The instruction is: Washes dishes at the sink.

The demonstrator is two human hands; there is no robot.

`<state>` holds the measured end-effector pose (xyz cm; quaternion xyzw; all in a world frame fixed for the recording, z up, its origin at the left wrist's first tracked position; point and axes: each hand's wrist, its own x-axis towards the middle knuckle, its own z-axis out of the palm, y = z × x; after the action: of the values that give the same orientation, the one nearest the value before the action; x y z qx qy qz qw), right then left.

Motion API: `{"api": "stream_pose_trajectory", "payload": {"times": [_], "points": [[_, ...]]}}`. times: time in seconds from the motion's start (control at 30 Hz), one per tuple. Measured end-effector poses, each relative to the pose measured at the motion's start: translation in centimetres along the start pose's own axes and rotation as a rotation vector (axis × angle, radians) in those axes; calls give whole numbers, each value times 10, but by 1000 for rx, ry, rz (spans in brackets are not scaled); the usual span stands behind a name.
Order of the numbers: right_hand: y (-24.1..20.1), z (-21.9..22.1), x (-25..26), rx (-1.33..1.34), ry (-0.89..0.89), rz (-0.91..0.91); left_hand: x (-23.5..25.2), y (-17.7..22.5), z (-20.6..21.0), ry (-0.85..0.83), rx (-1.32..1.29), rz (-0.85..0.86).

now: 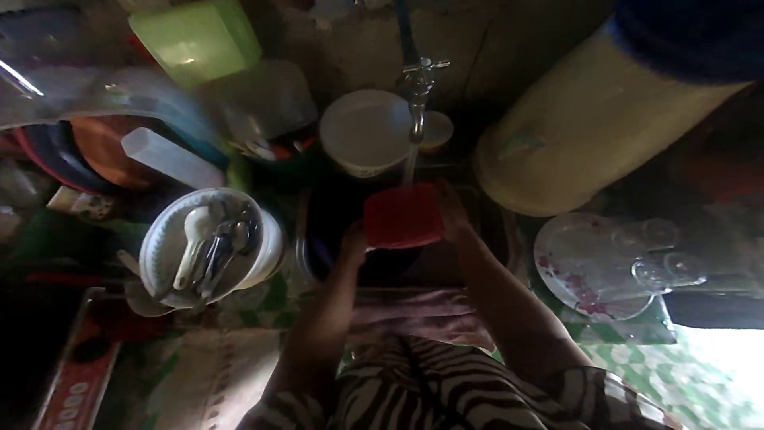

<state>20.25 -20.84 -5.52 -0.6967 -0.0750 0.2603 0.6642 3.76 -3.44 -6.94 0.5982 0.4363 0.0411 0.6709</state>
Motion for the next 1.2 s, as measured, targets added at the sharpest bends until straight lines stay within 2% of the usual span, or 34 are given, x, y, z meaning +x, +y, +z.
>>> {"api": "stream_pose_trajectory", "payload": {"times": [0.13, 0.2, 0.27, 0.37, 0.53, 0.63, 0.77, 0.87, 0.93, 1.0, 1.07, 1.13, 1.2], "points": [[-14, -20, -10, -52, -94, 263, 10, -3, 18, -8, -58, 161], [-23, -27, -12, -109, -39, 283, 16, 0, 31, 8, -90, 186], [-28, -30, -9, -142, 64, 140, 22, 6, 44, -4, -81, 178], [-30, -34, -5, -202, 152, -45, 29, 20, 64, -72, -34, 33], [-23, -41, -6, -239, 229, -179, 40, 26, 70, -108, -23, -33], [-19, -41, -12, -171, 235, -167, 33, 28, 60, -86, -30, -39], [-16, -40, -16, -66, 150, 80, 17, 32, 36, -165, -35, -25], [-22, -35, -20, -111, -30, 335, 19, 26, 13, -249, 5, -7], [-26, -34, -23, -29, -107, 458, 18, 27, 3, -315, -33, -99], [-26, -34, -30, -15, -149, 488, 13, 27, -2, -357, -99, -206], [-30, -22, -33, -350, -77, 390, 2, 34, 0, -298, -143, -195], [-32, -1, -25, -871, -23, 102, -11, 41, 6, -197, -96, -25], [-30, 24, -15, -1094, -72, -204, -13, 44, 9, -109, -46, 175]]}}
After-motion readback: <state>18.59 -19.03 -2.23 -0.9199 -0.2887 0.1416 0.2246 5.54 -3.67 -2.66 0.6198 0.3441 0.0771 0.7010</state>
